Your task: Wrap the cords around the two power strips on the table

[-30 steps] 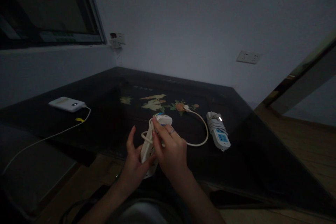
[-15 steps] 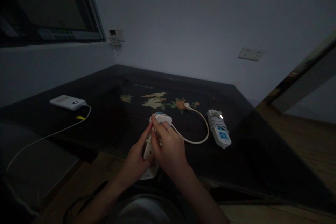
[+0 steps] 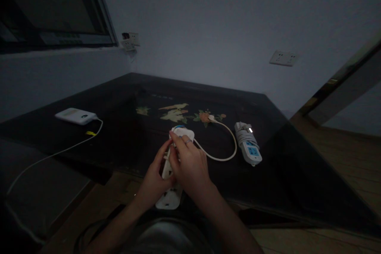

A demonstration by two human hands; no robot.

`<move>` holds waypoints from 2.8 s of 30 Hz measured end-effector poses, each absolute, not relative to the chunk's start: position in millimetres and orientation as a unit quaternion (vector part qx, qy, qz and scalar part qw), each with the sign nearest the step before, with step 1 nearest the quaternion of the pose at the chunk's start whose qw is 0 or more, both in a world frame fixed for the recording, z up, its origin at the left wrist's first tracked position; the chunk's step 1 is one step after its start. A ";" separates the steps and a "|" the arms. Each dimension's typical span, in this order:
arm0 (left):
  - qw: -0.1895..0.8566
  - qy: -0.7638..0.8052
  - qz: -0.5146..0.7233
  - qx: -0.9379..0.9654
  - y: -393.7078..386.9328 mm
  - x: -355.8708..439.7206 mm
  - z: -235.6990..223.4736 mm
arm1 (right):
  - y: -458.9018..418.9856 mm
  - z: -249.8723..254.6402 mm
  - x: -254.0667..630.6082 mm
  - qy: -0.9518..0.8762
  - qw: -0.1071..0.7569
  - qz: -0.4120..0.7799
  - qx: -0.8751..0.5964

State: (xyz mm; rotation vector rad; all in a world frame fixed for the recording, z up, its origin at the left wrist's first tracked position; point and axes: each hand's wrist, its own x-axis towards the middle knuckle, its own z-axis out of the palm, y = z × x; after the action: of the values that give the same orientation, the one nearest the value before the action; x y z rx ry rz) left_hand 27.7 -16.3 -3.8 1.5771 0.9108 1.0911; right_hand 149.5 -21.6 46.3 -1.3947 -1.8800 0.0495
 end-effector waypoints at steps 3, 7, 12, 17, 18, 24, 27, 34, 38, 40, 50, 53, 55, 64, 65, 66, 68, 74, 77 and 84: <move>0.509 0.378 0.451 0.628 -13.9 29.8 -6.3 | -19.9 46.0 149.6 -0.746 0.384 0.014 -0.544; 0.536 0.369 0.463 0.602 -10.9 30.1 -10.7 | -20.7 48.3 154.8 -0.737 0.406 0.005 -0.541; 0.585 0.354 0.466 0.562 -8.1 27.4 -12.7 | -24.5 51.4 165.8 -0.728 0.418 -0.013 -0.543; 0.605 0.345 0.478 0.536 -4.7 25.2 -9.9 | -30.1 53.5 173.0 -0.775 0.375 -0.020 -0.509; 0.612 0.341 0.478 0.530 -4.1 24.7 -9.1 | -31.7 53.5 174.0 -0.781 0.366 -0.019 -0.506; 0.654 0.334 0.482 0.478 -2.1 21.9 -5.3 | -37.8 43.6 179.3 -0.792 0.362 -0.054 -0.489; 0.666 0.324 0.488 0.462 -3.8 21.8 -4.0 | -35.6 36.2 181.0 -0.774 0.383 -0.095 -0.496; 0.661 0.315 0.510 0.451 -12.4 20.8 -0.3 | -30.1 30.8 180.7 -0.769 0.383 -0.153 -0.488; 0.677 0.305 0.504 0.441 -14.7 20.2 2.0 | -27.7 32.9 184.3 -0.780 0.379 -0.178 -0.465; 0.689 0.298 0.499 0.433 -15.5 20.2 2.8 | -25.9 36.3 186.6 -0.780 0.392 -0.171 -0.457; 0.719 0.276 0.476 0.426 -21.5 17.9 6.6 | -10.3 51.0 203.3 -0.789 0.461 -0.004 -0.407; 0.735 0.256 0.471 0.415 -21.0 17.8 7.5 | -8.6 50.5 204.7 -0.775 0.473 0.047 -0.416; 0.743 0.242 0.472 0.408 -19.6 17.9 6.8 | -10.5 50.4 203.1 -0.764 0.478 0.053 -0.431; 0.747 0.240 0.477 0.396 -10.2 22.6 -1.3 | -28.2 56.4 200.2 -0.810 0.433 -0.059 -0.390; 0.745 0.240 0.480 0.396 -9.5 23.5 -2.0 | -30.7 58.4 199.1 -0.813 0.425 -0.075 -0.392; 0.742 0.242 0.481 0.398 -8.8 24.3 -2.8 | -33.1 60.5 197.6 -0.813 0.417 -0.091 -0.396; 0.735 0.250 0.484 0.402 -7.4 25.4 -4.6 | -37.6 63.8 193.6 -0.814 0.402 -0.122 -0.401; 0.710 0.261 0.504 0.418 -3.5 24.5 -10.2 | -43.8 64.6 183.7 -0.815 0.391 -0.164 -0.396; 0.719 0.258 0.501 0.408 -2.9 24.6 -9.2 | -42.7 63.3 184.3 -0.809 0.395 -0.165 -0.403; 0.766 0.215 0.485 0.363 -7.5 21.1 0.3 | -36.8 55.5 193.8 -0.760 0.467 -0.063 -0.448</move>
State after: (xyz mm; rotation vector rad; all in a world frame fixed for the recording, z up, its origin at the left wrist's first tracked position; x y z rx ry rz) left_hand 21.1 -7.5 0.3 0.7890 0.4661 1.0538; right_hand 193.8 -36.8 55.5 -1.0984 -1.8639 -0.1550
